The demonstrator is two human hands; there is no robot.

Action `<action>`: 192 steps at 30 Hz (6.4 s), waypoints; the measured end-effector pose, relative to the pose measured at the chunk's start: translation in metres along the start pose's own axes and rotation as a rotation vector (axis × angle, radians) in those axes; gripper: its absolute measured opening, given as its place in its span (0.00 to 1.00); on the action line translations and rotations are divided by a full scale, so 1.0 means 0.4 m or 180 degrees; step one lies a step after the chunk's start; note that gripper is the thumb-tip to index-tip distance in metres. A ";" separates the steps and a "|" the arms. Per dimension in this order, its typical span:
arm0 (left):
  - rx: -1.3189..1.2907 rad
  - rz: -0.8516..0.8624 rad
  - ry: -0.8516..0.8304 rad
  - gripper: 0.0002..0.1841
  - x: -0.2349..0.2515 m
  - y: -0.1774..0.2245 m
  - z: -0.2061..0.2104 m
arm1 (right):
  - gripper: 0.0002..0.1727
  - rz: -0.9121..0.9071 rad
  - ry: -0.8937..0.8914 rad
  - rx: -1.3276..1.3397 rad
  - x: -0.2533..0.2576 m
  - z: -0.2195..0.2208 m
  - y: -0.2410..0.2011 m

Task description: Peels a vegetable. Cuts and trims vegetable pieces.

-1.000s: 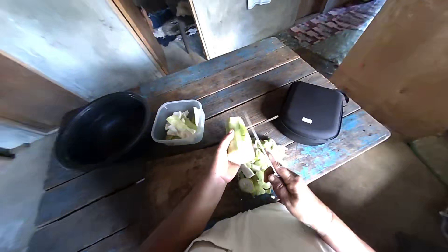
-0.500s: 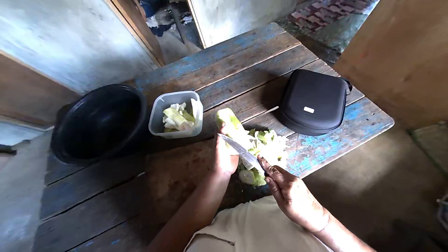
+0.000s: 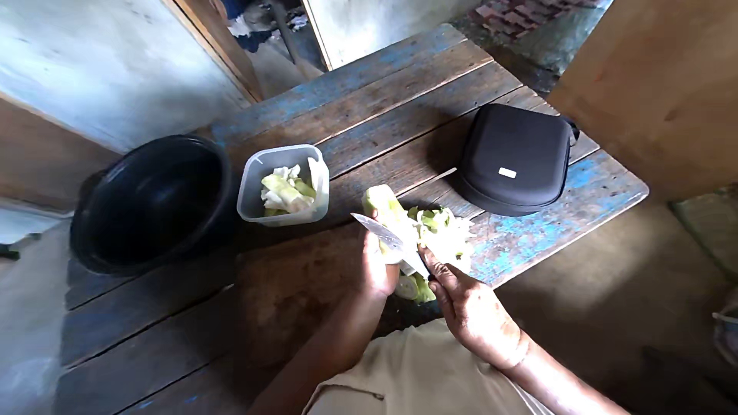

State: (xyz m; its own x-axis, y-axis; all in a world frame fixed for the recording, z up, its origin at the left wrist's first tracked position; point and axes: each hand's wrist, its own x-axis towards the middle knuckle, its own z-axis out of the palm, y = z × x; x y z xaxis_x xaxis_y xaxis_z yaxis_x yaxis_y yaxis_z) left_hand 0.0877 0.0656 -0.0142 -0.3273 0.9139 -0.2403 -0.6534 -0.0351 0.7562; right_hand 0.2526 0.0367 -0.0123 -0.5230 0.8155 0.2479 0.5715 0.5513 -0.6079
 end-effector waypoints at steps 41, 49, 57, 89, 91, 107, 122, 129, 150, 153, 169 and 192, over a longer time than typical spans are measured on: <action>0.0324 -0.0407 -0.0136 0.20 0.025 -0.014 -0.067 | 0.26 0.0128 -0.0375 0.0221 0.017 0.020 0.028; 0.0412 -0.0615 -0.0135 0.18 0.001 -0.017 -0.066 | 0.26 0.0189 -0.0231 0.0347 0.022 0.038 0.032; 0.0684 -0.0948 -0.0652 0.29 -0.041 -0.021 -0.067 | 0.26 0.0573 0.0213 0.0875 0.052 0.025 0.092; 0.0423 -0.0469 -0.0440 0.23 -0.014 -0.042 -0.065 | 0.25 0.0578 0.0047 0.1044 0.043 0.023 0.091; 0.0410 -0.0408 -0.0250 0.22 0.003 -0.034 -0.075 | 0.26 0.0400 0.0003 0.1242 0.030 0.015 0.089; 0.0449 -0.0323 -0.0257 0.19 0.008 -0.031 -0.065 | 0.25 0.0072 -0.0006 0.0355 0.028 0.040 0.044; 0.0770 -0.1068 -0.0585 0.30 -0.063 -0.041 -0.063 | 0.26 0.1022 0.0052 0.1888 0.066 0.018 0.122; 0.1181 -0.0063 -0.0345 0.33 0.011 -0.013 -0.098 | 0.25 0.0184 -0.0362 0.1200 0.016 0.032 0.069; 0.1304 -0.0516 -0.0622 0.37 -0.056 -0.033 -0.082 | 0.24 0.0678 0.0237 0.0806 0.057 0.055 0.082; 0.1106 -0.0795 -0.0922 0.39 -0.080 -0.033 -0.087 | 0.26 0.1218 0.0070 0.1486 0.072 0.038 0.150; 0.1127 -0.0355 -0.0451 0.31 0.012 -0.015 -0.091 | 0.25 0.0163 -0.0237 0.0842 0.009 0.032 0.072; 0.1788 -0.0583 -0.0580 0.42 -0.012 0.001 -0.093 | 0.25 0.0501 -0.0304 0.1440 0.028 0.023 0.100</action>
State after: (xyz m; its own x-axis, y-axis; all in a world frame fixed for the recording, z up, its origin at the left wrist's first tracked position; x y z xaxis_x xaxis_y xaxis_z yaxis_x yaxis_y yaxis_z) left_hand 0.0638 0.0460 -0.0355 -0.0895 0.9410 -0.3264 -0.2123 0.3021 0.9293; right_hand 0.2638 0.0661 -0.0407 -0.5200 0.8514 0.0690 0.3273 0.2733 -0.9045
